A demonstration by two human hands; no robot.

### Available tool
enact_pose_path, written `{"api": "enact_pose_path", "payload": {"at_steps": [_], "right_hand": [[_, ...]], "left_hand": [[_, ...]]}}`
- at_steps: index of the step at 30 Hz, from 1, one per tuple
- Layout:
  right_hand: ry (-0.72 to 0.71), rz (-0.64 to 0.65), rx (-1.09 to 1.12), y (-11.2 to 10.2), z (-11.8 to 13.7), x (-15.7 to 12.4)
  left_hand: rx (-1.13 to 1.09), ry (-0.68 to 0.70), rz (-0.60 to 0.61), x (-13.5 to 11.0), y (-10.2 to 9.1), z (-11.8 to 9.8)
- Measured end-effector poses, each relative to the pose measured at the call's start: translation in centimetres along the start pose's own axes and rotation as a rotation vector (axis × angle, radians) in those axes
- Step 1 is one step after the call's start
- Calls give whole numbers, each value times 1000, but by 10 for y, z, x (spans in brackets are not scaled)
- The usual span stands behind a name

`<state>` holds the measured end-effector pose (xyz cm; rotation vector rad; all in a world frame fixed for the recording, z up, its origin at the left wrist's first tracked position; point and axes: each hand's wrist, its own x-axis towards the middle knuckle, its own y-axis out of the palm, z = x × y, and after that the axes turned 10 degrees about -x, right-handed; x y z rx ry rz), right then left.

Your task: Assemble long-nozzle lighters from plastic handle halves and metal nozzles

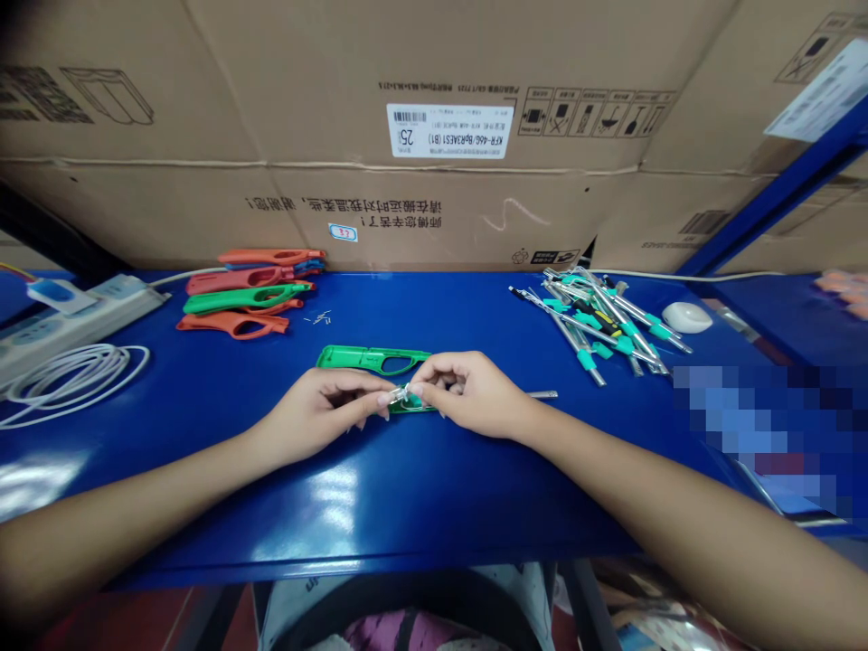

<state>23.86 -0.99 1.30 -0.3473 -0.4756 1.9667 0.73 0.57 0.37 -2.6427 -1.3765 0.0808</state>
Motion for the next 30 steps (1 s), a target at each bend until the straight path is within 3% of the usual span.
{"api": "enact_pose_path", "payload": {"at_steps": [9,30], "right_hand": [[31,33,67,-5,-4,2],[40,18,-23,2,1,-1]], "left_hand": [[-11,-30,-12,0,-2,1],[18,20,-5,-1,2,-1]]}}
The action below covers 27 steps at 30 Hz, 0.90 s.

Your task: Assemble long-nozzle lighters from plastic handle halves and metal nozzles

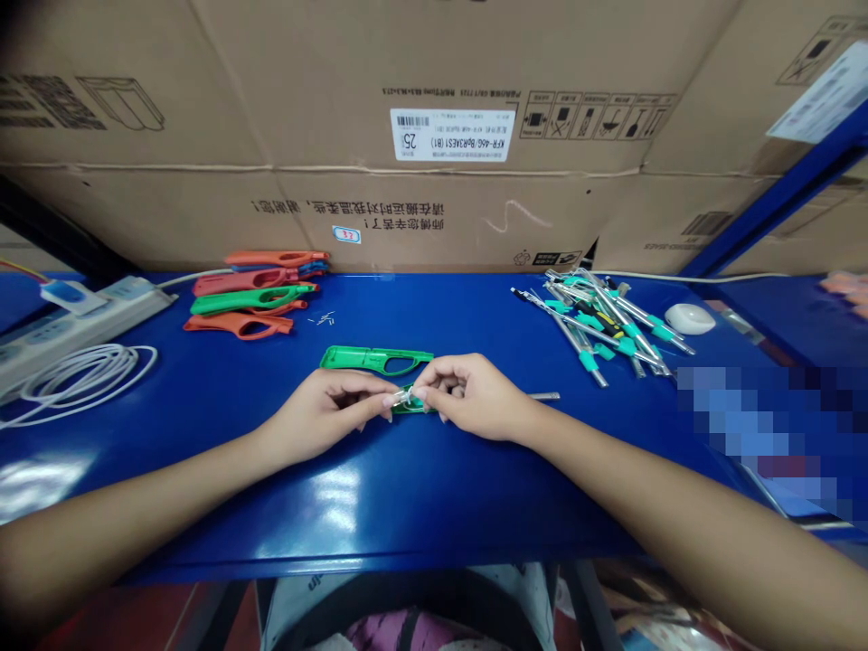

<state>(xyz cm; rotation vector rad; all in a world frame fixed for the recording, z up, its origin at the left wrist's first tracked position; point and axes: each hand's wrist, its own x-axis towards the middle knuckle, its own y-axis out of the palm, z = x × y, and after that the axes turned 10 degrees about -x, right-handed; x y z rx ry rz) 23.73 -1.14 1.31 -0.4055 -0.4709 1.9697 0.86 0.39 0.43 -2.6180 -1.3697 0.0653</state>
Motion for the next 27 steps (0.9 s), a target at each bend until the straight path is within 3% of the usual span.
{"api": "enact_pose_path", "payload": {"at_steps": [5,10,19,27], "right_hand": [[-5,-4,-4,0,0,0],[-53,6,16,0,-5,-1],[-144,-39,38,-2,-9,-2],[-171,-37,-5,-3,-6,-1]], "left_hand": [[0,-3,-2,1,-1,2],[13,-18,73,2,-11,-3],[360,85,151,-1,-31,-16],[419,177,226,0,-31,-14]]}}
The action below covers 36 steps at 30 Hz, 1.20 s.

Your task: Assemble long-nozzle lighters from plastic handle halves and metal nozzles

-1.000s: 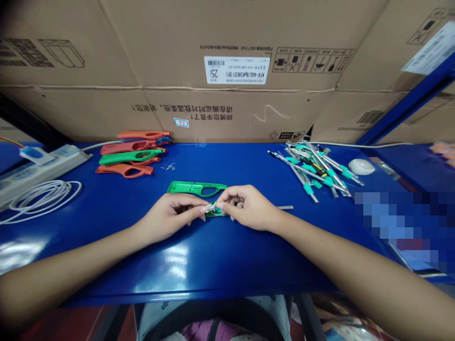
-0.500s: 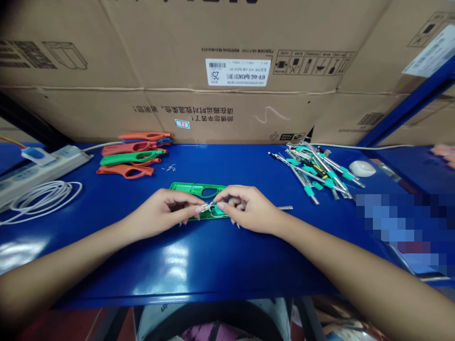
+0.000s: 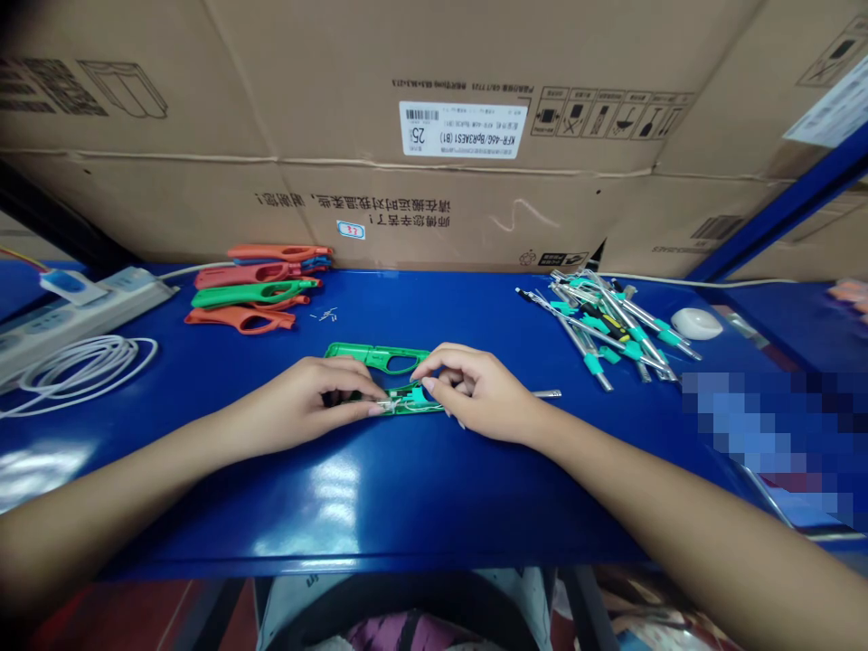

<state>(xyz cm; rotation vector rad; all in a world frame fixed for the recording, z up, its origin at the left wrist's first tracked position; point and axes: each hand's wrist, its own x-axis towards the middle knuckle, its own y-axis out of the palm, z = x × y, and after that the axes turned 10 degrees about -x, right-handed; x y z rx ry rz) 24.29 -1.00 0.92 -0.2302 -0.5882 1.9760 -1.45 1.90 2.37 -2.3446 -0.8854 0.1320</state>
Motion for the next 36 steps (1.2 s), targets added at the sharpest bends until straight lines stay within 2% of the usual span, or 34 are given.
{"api": "enact_pose_path", "payload": {"at_steps": [5,13,17,21,23,27,31,36], "right_hand": [[-16,-5,-36,-1,3,0],[-33,-15,-81,-1,4,0],[-129,-89,-161,1,3,-2],[-282,-207,-353,-1,3,-4],[-371,-166,-468,-2,2,-5],[-507,24,-733,-5,0,-5],[-531,160,-843,-7,-1,-7],[-509,211,-856,-8,1,-8]], "left_hand": [[-43,-68,-13,1,1,0],[90,36,-34,-2,4,2],[213,80,-53,-4,2,1],[268,57,-19,-5,-4,-3],[289,48,-1,-6,-7,-4],[260,33,12,-6,-8,-4],[186,37,5,-5,-8,-3],[156,30,-13,-4,-7,-4]]}}
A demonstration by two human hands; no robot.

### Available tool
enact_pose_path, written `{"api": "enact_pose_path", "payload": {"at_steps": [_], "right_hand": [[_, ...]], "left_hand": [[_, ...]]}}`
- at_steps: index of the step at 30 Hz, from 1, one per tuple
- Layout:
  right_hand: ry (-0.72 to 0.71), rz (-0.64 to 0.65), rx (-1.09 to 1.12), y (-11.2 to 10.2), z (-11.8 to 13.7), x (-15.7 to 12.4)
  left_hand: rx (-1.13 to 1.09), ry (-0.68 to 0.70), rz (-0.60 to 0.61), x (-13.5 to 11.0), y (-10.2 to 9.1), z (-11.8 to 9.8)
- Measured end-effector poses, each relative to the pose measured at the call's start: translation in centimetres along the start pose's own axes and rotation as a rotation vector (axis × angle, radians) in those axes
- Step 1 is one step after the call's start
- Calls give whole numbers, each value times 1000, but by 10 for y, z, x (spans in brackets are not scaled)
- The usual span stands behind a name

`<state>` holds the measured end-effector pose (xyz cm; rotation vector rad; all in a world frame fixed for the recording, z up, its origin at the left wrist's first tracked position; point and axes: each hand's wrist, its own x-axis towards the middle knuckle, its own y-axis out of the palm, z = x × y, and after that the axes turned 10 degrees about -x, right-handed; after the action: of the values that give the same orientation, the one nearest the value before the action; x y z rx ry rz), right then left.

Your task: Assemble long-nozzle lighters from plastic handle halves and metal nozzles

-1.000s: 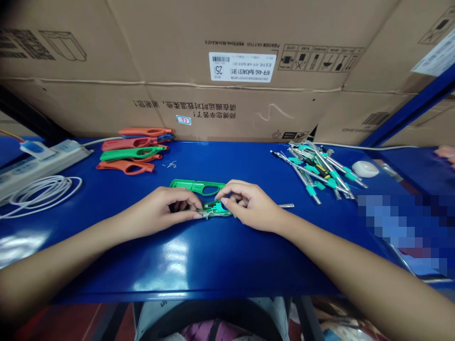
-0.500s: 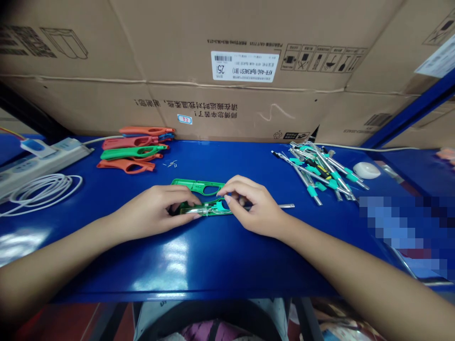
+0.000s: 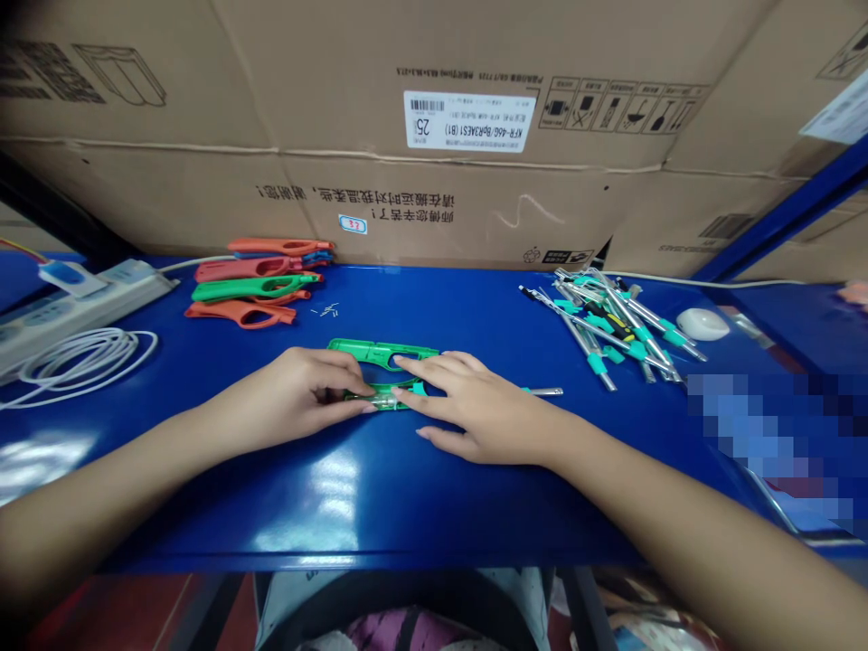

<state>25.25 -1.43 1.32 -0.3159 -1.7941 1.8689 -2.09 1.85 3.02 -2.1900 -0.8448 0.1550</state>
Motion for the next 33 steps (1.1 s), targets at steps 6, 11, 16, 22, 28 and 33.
{"api": "enact_pose_path", "payload": {"at_steps": [6,11,16,22,28,33], "right_hand": [[89,-116,12,3,-5,1],[219,-151,148,5,-6,3],[278,-166,276,5,-6,5],[245,-102,295,1,-10,4],[241,-107,191,1,-12,3],[153,-117,-65,-1,-11,2]], "left_hand": [[39,-9,9,-1,0,0],[62,-14,16,-2,0,2],[84,10,6,-2,1,0],[80,29,9,-3,1,1],[87,40,11,-3,2,5],[93,54,-4,-2,2,5]]}}
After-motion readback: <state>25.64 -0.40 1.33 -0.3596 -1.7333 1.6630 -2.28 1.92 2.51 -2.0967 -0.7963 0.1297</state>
